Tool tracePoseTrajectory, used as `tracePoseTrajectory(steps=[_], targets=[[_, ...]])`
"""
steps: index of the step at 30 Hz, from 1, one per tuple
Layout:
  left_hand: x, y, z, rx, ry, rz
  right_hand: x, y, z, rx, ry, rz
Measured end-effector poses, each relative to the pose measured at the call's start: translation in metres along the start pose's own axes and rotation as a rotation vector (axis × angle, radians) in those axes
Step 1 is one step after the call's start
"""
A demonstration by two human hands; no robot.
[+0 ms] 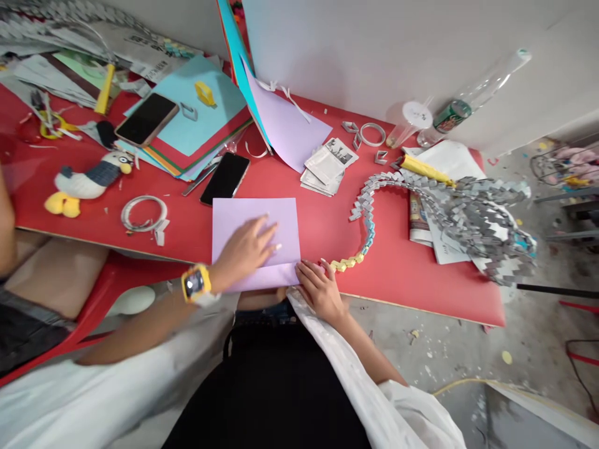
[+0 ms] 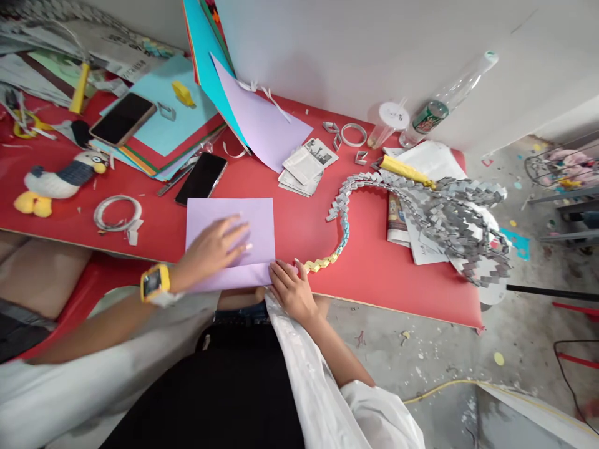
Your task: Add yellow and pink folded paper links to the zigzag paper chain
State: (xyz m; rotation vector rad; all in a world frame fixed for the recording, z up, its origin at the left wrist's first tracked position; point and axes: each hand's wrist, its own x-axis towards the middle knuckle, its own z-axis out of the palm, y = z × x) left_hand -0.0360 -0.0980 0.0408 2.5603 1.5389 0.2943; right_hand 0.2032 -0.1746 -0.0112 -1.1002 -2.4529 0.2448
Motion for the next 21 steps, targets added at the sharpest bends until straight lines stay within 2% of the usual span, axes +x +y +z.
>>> tracePoseTrajectory(steps=[3,5,7,11,14,21], targets=[[0.052,-0.047,-0.004,0.049,-0.150,-0.034,0.000,0.002,-0.001,0.008,-0.031,-0.011],[0.077,-0.066,-0.001,0.031,-0.248,-0.115,0.001,0.004,-0.004,-0.002,-0.065,-0.025],[0.093,-0.074,0.002,-0.037,-0.330,-0.160,0.002,0.006,-0.007,-0.015,-0.100,-0.044],[0.106,-0.076,-0.002,-0.091,-0.448,-0.133,0.005,0.011,-0.011,-0.019,-0.136,-0.074],[0.115,-0.075,-0.012,-0.088,-0.429,-0.120,0.007,0.013,-0.010,-0.031,-0.144,-0.085],[0.141,-0.054,-0.032,0.007,-0.245,-0.078,0.015,0.015,-0.001,-0.087,-0.102,-0.056]])
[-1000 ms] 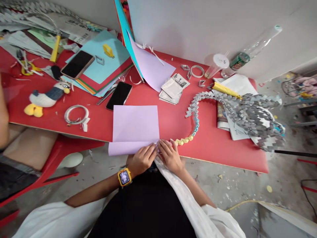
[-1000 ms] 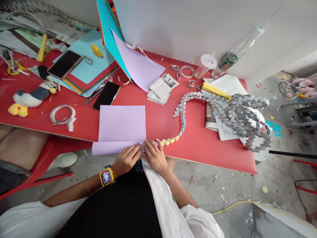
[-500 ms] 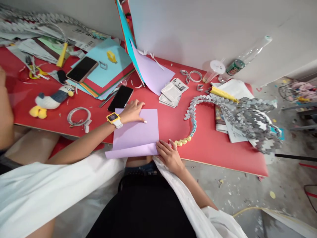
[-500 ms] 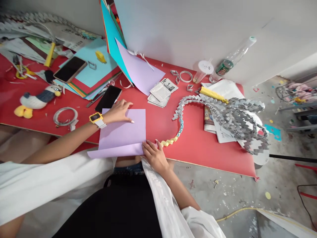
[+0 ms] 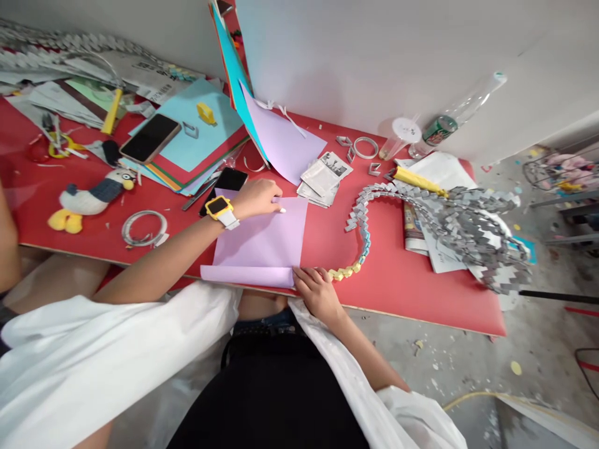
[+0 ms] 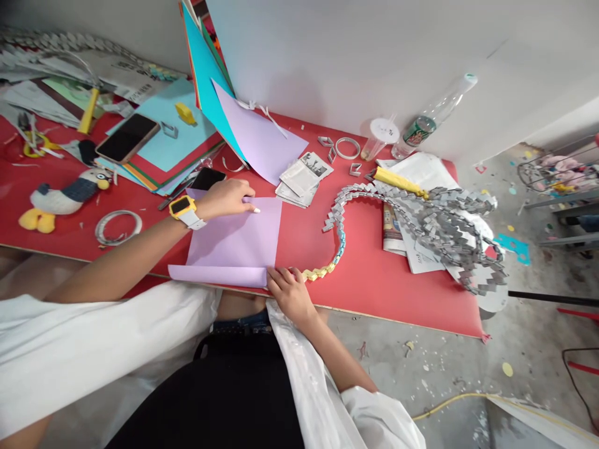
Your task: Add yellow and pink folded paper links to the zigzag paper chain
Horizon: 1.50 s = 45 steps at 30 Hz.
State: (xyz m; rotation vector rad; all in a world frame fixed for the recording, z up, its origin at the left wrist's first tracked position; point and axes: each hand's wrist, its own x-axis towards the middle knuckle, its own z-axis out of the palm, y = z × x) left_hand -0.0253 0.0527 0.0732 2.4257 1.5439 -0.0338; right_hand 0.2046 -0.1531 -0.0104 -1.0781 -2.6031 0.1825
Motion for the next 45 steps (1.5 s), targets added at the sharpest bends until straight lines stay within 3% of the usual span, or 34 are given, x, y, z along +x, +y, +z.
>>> tracePoseTrajectory(steps=[7,10,12,14,16,18,20,22,30,35,39,45], targets=[[0.010,0.023,-0.026,0.146,0.094,0.111,0.018,0.005,0.001,-0.069,-0.020,0.050],[-0.008,0.041,-0.024,0.186,0.278,0.156,0.020,0.004,0.000,-0.098,-0.005,0.054],[-0.034,0.057,-0.007,0.146,0.468,0.214,0.019,0.004,0.003,-0.103,0.020,0.046],[-0.069,0.070,0.023,0.139,0.507,0.410,0.018,0.004,0.007,-0.097,0.056,0.038],[-0.104,0.076,0.059,0.133,0.434,0.479,0.017,0.004,0.010,-0.085,0.092,0.036],[-0.131,0.074,0.091,0.128,0.340,0.440,0.016,0.003,0.012,-0.077,0.098,0.042],[-0.146,0.066,0.112,0.122,0.281,0.378,0.017,0.002,0.012,-0.076,0.085,0.048],[-0.150,0.058,0.120,0.117,0.248,0.363,0.018,0.001,0.010,-0.076,0.085,0.054],[-0.145,0.051,0.115,0.123,0.229,0.415,0.018,-0.002,0.010,-0.069,0.119,0.061],[-0.143,0.049,0.112,0.181,0.286,0.399,0.021,-0.004,0.009,-0.049,0.113,0.089],[-0.140,0.048,0.104,0.260,0.243,0.438,0.025,-0.004,0.007,-0.047,0.154,0.059],[-0.131,0.045,0.096,0.241,0.246,0.499,0.037,0.004,-0.001,0.006,0.072,0.068]])
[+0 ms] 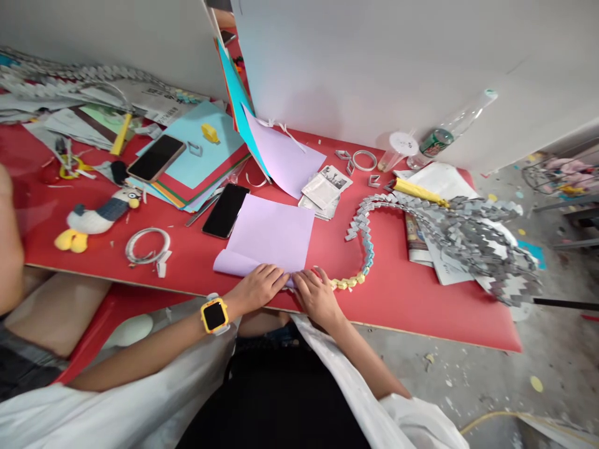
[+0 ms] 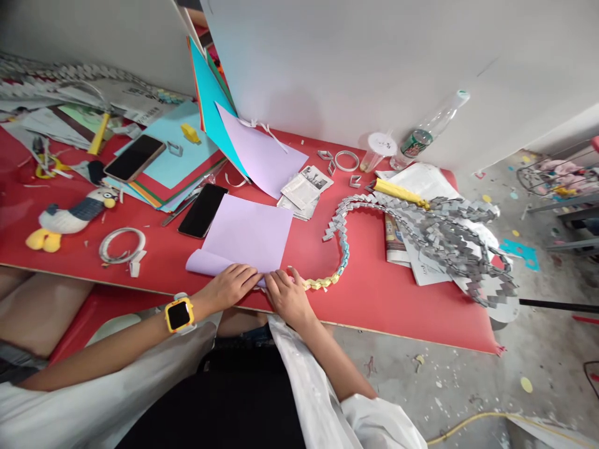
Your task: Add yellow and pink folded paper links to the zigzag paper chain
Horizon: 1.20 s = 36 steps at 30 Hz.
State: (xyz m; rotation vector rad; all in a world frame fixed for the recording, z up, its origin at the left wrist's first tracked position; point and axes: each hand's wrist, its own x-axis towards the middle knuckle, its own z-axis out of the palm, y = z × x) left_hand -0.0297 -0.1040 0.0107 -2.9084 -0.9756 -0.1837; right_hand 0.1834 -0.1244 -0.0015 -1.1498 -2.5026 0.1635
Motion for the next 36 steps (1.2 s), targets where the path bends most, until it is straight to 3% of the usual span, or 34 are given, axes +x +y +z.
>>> tracePoseTrajectory(steps=[5,14,18,23,28,33,36], targets=[[0.013,-0.016,0.003,-0.116,-0.007,-0.023,0.014,0.007,-0.005,0.062,-0.096,0.109],[0.034,-0.036,-0.007,-0.221,-0.244,-0.116,0.035,0.015,-0.013,0.009,-0.219,0.286],[0.042,-0.039,-0.009,-0.243,-0.278,-0.196,0.044,0.022,-0.011,0.034,-0.263,0.279],[0.033,-0.046,-0.011,-0.210,-0.271,-0.214,0.047,0.029,-0.009,0.040,-0.267,0.304],[0.016,-0.060,-0.007,-0.121,-0.285,-0.352,0.044,0.032,-0.007,0.033,-0.209,0.357],[0.016,-0.065,-0.003,-0.127,-0.288,-0.324,0.039,0.034,-0.003,0.068,-0.100,0.149],[0.012,-0.063,-0.001,-0.121,-0.188,-0.278,0.029,0.030,-0.003,0.080,-0.071,0.054]])
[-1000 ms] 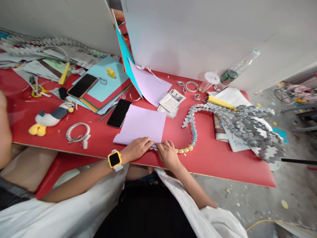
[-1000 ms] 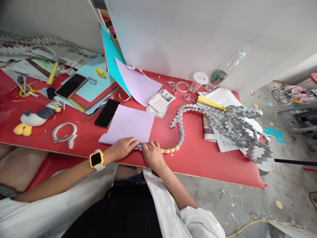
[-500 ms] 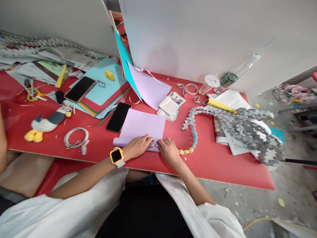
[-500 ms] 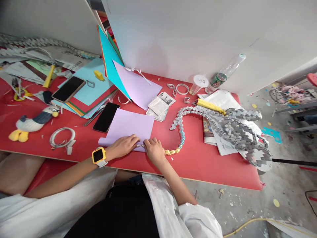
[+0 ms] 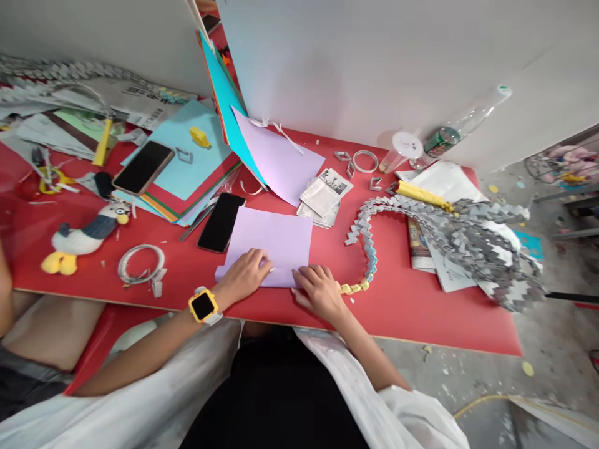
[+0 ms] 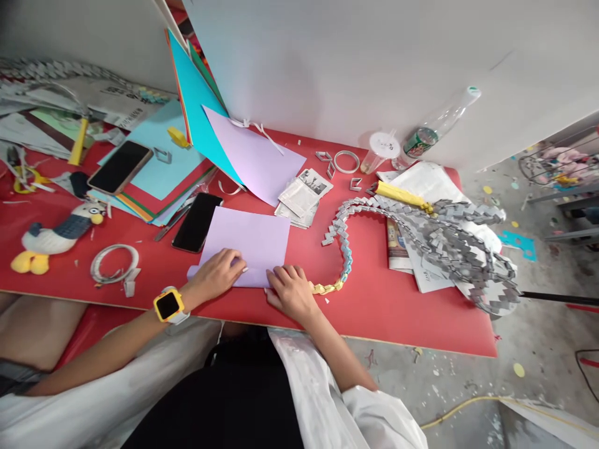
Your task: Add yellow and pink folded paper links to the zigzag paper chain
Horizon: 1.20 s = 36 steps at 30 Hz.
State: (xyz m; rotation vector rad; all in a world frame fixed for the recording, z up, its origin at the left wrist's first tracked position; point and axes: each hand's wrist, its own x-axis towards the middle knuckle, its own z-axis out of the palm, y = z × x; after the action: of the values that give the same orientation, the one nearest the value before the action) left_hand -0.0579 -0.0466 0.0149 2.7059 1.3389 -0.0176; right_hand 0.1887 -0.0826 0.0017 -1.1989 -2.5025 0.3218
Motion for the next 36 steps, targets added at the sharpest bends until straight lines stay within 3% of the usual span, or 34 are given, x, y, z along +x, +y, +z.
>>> tracePoseTrajectory(steps=[4,7,11,19,25,31,36], targets=[[-0.011,0.004,0.007,-0.036,0.191,0.196,-0.014,-0.008,-0.001,-0.010,-0.025,0.032],[-0.015,0.009,0.011,-0.023,0.112,0.314,-0.017,-0.010,-0.007,0.067,-0.047,0.150],[-0.014,0.014,0.012,-0.015,-0.005,0.363,-0.010,-0.002,-0.021,0.170,-0.097,0.241],[-0.007,0.018,0.011,-0.034,-0.016,0.497,-0.001,0.020,-0.035,0.242,-0.235,0.261],[-0.007,0.027,0.015,-0.028,0.030,0.481,-0.004,0.017,-0.030,0.253,-0.218,0.238],[-0.007,0.043,0.019,-0.011,0.038,0.432,-0.023,0.012,-0.040,0.111,0.047,0.312],[-0.010,0.048,0.019,-0.011,0.054,0.397,-0.055,0.011,-0.044,0.006,-0.093,0.245]])
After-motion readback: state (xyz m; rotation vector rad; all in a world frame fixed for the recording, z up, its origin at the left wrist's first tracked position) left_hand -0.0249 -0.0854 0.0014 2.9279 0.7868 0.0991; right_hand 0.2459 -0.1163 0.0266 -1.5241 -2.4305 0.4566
